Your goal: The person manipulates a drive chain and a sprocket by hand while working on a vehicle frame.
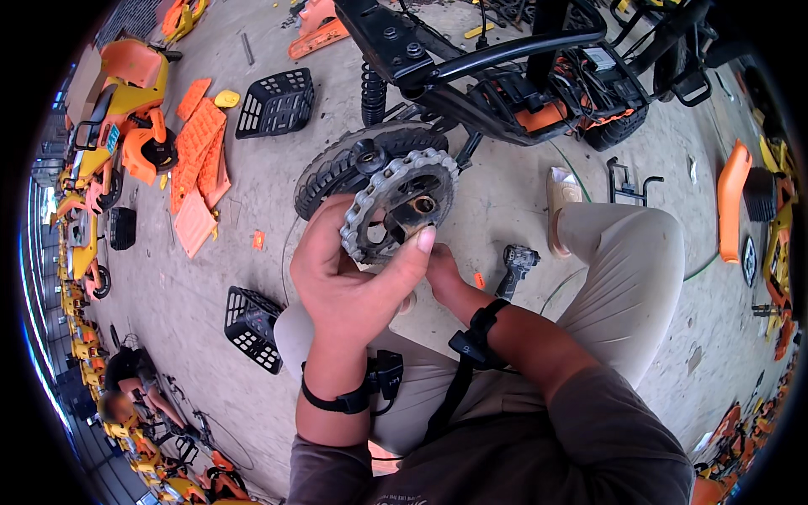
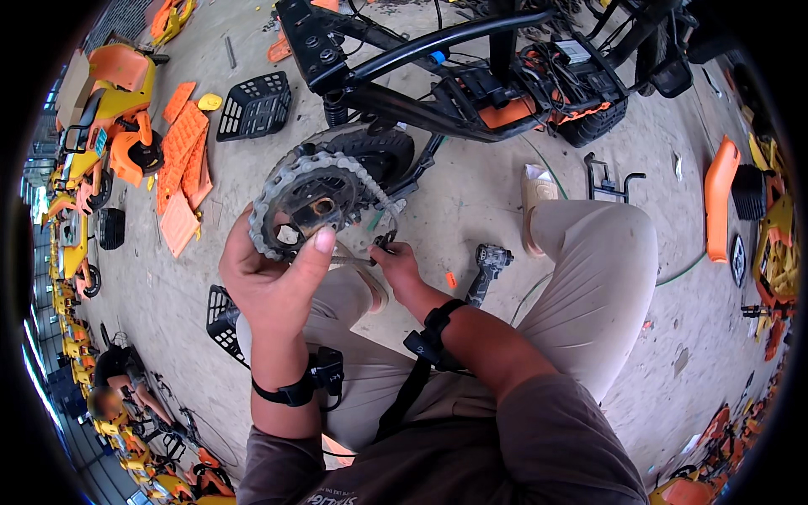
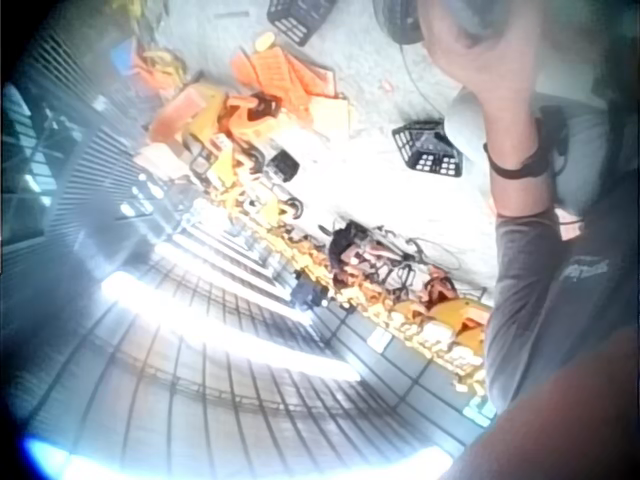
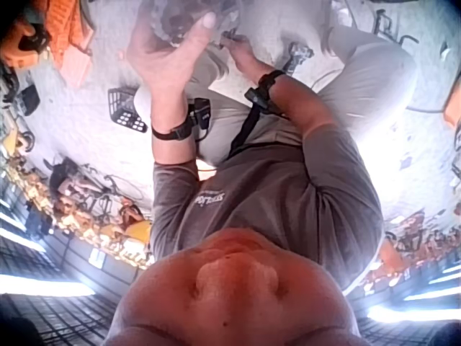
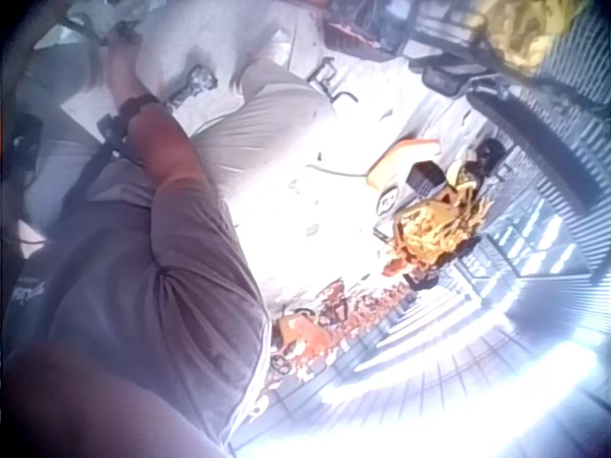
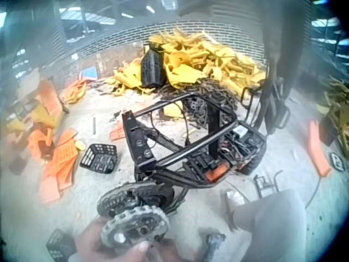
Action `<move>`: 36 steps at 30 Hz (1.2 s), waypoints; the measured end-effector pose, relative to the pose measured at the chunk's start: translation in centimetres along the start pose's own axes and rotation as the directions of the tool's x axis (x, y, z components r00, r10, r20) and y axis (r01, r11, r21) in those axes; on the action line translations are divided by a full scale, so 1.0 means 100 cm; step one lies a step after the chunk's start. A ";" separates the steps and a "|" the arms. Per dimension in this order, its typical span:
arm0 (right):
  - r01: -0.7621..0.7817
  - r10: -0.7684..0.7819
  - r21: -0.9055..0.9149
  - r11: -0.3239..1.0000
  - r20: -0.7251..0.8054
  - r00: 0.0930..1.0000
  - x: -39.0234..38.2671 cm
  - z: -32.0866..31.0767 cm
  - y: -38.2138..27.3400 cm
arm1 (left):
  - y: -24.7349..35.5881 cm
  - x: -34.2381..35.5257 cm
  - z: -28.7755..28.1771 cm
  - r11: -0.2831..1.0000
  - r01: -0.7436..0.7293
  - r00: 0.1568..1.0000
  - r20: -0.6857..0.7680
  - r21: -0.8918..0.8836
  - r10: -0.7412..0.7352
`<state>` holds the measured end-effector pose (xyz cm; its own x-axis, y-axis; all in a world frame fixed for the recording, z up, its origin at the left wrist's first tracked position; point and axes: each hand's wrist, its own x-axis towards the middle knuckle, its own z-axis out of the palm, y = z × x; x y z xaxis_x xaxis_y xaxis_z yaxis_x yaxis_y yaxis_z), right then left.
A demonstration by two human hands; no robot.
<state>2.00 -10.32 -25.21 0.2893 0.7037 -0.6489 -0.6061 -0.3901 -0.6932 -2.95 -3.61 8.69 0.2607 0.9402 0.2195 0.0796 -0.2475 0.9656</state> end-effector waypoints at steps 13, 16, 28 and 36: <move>-0.027 0.027 0.021 0.999 0.008 1.000 -0.017 0.006 -0.021 | -0.003 -0.001 0.000 1.000 -0.013 1.000 0.010 0.019 0.013; -0.047 0.046 0.009 0.999 0.028 0.999 -0.016 0.005 -0.020 | -0.005 0.000 0.000 0.998 -0.053 0.999 0.002 0.019 0.053; -0.053 0.052 0.080 0.995 0.011 0.999 -0.021 0.010 -0.020 | -0.004 0.000 0.001 0.999 -0.040 0.999 -0.011 0.027 0.040; -0.071 0.067 0.116 0.991 0.040 0.997 -0.020 0.011 -0.020 | -0.005 -0.001 0.000 0.999 -0.028 0.999 -0.023 0.037 0.029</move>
<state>1.77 -10.25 -22.23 0.2179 0.6996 -0.6805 -0.7066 -0.3679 -0.6044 -3.02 -3.62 8.13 0.2404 0.9378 0.2505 0.1073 -0.2822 0.9533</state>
